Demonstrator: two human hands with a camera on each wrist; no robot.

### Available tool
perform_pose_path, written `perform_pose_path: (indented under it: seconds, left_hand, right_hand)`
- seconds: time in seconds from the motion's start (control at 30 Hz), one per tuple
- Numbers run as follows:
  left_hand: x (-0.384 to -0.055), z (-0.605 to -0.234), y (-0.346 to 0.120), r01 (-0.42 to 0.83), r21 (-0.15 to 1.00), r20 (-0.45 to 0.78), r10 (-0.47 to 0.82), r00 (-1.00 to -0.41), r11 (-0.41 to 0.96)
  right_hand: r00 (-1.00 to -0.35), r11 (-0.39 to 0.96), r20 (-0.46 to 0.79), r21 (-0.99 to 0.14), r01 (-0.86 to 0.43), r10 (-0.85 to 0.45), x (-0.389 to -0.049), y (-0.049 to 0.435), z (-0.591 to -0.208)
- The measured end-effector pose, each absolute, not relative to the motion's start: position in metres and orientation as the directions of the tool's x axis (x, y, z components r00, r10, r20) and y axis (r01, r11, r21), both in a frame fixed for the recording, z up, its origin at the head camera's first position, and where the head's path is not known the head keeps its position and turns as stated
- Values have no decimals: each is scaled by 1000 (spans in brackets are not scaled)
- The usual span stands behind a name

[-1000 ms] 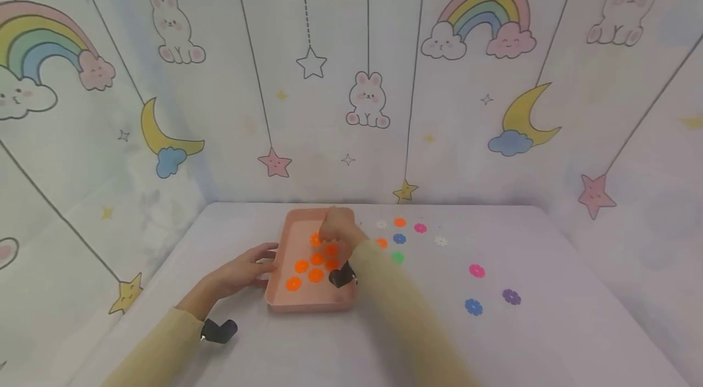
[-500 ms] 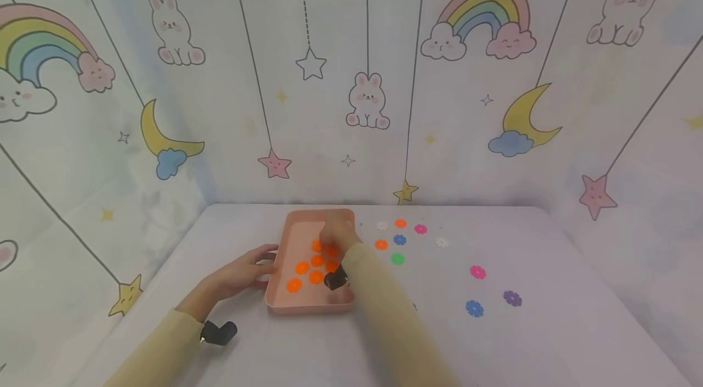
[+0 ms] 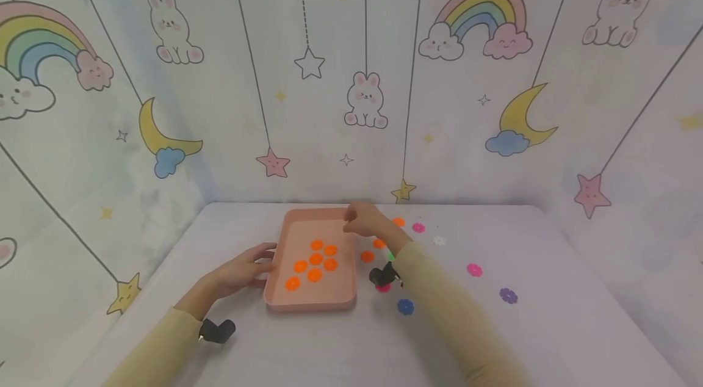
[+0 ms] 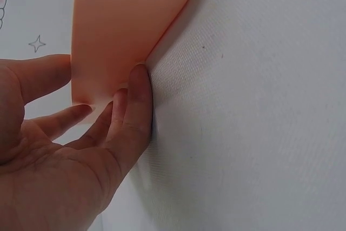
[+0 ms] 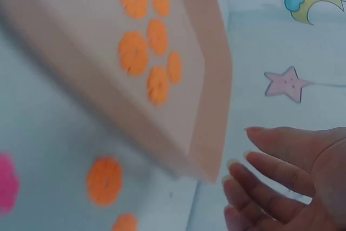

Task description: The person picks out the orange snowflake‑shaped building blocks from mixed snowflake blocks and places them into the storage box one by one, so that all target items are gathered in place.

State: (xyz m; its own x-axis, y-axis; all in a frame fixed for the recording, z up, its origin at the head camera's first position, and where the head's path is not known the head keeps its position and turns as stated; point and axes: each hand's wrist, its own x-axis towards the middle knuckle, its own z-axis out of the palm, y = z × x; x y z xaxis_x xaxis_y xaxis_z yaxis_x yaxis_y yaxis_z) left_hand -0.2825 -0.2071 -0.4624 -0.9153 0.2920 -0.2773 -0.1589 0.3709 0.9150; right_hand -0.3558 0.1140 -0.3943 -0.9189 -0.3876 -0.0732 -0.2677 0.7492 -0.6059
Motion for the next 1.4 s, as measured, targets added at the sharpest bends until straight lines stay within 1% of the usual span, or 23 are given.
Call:
perform_pose_path:
  seconds: [0.07, 0.2, 0.47, 0.67, 0.93, 1.13, 1.4]
  left_hand:
    - [-283, -463, -207, -158, 916, -275, 291, -916, 370]
    - [-283, -463, -207, -163, 914, -280, 288, -916, 372]
    - [-284, -464, -207, -173, 909, -288, 274, -918, 379]
    - [-282, -463, -206, -165, 909, -284, 280, -917, 382]
    - [-281, -461, -206, -165, 908, -285, 279, -917, 385]
    - [-280, -459, -204, -173, 908, -288, 270, -919, 381]
    - [-281, -459, -205, -177, 912, -289, 271, -918, 371]
  right_hand:
    - [-916, 753, -45, -585, -300, -399, -353, 130, -396]
    - [-918, 760, -23, -570, -313, -396, -350, 158, -402]
    - [-933, 795, -83, -553, -248, -349, -358, 192, -431]
    - [-936, 801, -130, -565, -200, -326, -361, 193, -445]
    - [-932, 800, -180, -579, -158, -314, -362, 187, -448]
    - [-938, 817, -172, -554, -162, -302, -360, 186, -446]
    - [-951, 805, -124, -570, -164, -281, -354, 192, -438]
